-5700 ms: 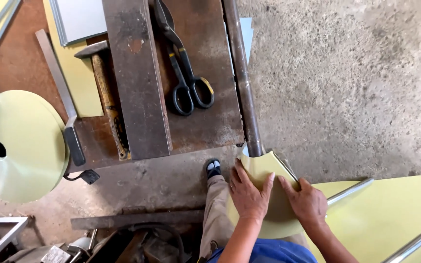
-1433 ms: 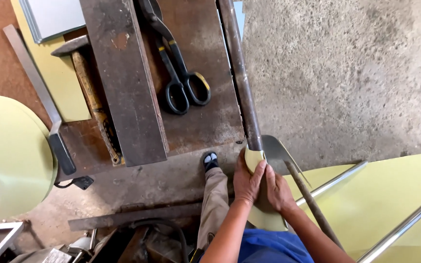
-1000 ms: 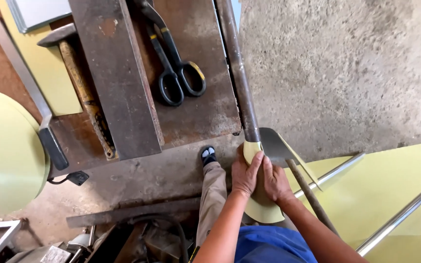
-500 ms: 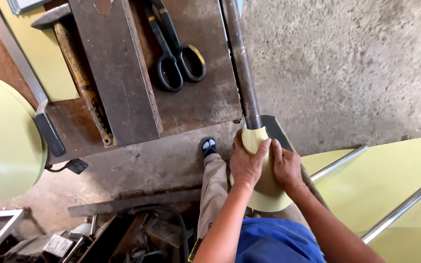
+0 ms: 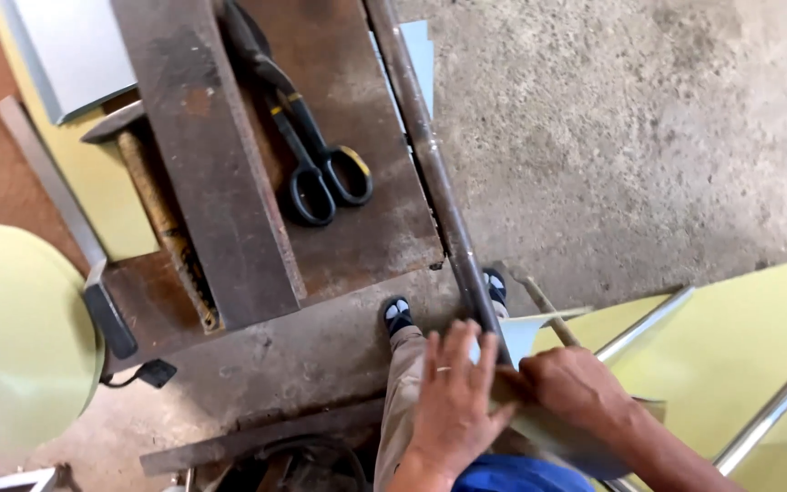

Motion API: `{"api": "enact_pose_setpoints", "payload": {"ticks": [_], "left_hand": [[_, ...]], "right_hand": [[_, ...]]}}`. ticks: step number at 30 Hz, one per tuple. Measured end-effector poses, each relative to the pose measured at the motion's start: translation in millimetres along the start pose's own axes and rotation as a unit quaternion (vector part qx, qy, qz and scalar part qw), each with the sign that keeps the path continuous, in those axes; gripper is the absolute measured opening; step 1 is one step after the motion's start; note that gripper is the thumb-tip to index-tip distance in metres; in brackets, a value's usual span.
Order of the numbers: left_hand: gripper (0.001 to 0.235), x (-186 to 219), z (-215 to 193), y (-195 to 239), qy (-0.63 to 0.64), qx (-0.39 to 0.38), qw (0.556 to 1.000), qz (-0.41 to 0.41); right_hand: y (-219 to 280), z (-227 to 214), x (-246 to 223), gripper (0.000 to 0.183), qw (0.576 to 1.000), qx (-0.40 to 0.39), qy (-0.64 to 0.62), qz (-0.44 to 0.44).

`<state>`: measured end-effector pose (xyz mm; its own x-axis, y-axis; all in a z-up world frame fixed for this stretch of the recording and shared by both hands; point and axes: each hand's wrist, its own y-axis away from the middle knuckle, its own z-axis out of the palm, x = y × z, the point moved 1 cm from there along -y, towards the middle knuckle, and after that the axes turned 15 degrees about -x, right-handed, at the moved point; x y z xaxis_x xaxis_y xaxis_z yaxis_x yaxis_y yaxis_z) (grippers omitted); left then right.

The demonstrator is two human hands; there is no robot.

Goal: Manually shaping a yellow-coated metal sheet into a conical form using a hammer and a metal rod.

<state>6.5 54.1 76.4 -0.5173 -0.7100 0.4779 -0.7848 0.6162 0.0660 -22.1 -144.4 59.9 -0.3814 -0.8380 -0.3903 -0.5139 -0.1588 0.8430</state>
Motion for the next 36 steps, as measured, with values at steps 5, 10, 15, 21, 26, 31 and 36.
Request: {"api": "enact_pose_setpoints", "payload": {"ticks": [5, 10, 15, 21, 26, 31, 36], "left_hand": [[0.048, 5.3, 52.4, 23.1, 0.173, -0.315, 0.932, 0.059], [0.058, 4.9, 96.3, 83.5, 0.542, -0.314, 0.771, -0.115], [0.061, 11.1, 100.9, 86.4, 0.512, -0.243, 0.774, -0.282], [0.062, 9.8, 95.2, 93.5, 0.5, -0.3, 0.739, -0.338], [0.062, 3.9, 75.1, 0.0, 0.585, -0.059, 0.732, -0.345], [0.07, 12.8, 128.4, -35.6, 0.68, 0.066, 0.644, -0.345], [0.07, 25.5, 103.1, -50.2, 0.582, 0.069, 0.701, -0.405]], "right_hand": [[45.1, -10.5, -16.5, 0.032, 0.994, -0.042, 0.095, -0.019], [115.4, -35.5, 53.6, 0.056, 0.919, 0.378, -0.108, -0.033], [73.9, 21.9, 82.5, 0.058, 0.949, 0.206, -0.235, -0.04], [-24.9, 39.9, 81.2, 0.053, 0.897, 0.232, -0.375, 0.015], [-90.7, 20.2, 81.0, 0.052, 0.941, 0.22, -0.244, -0.081], [-113.8, -0.7, 77.1, 0.054, 0.928, 0.293, -0.209, -0.099], [-147.7, 18.2, 92.4, 0.074, 0.884, 0.219, -0.413, 0.012]]}}
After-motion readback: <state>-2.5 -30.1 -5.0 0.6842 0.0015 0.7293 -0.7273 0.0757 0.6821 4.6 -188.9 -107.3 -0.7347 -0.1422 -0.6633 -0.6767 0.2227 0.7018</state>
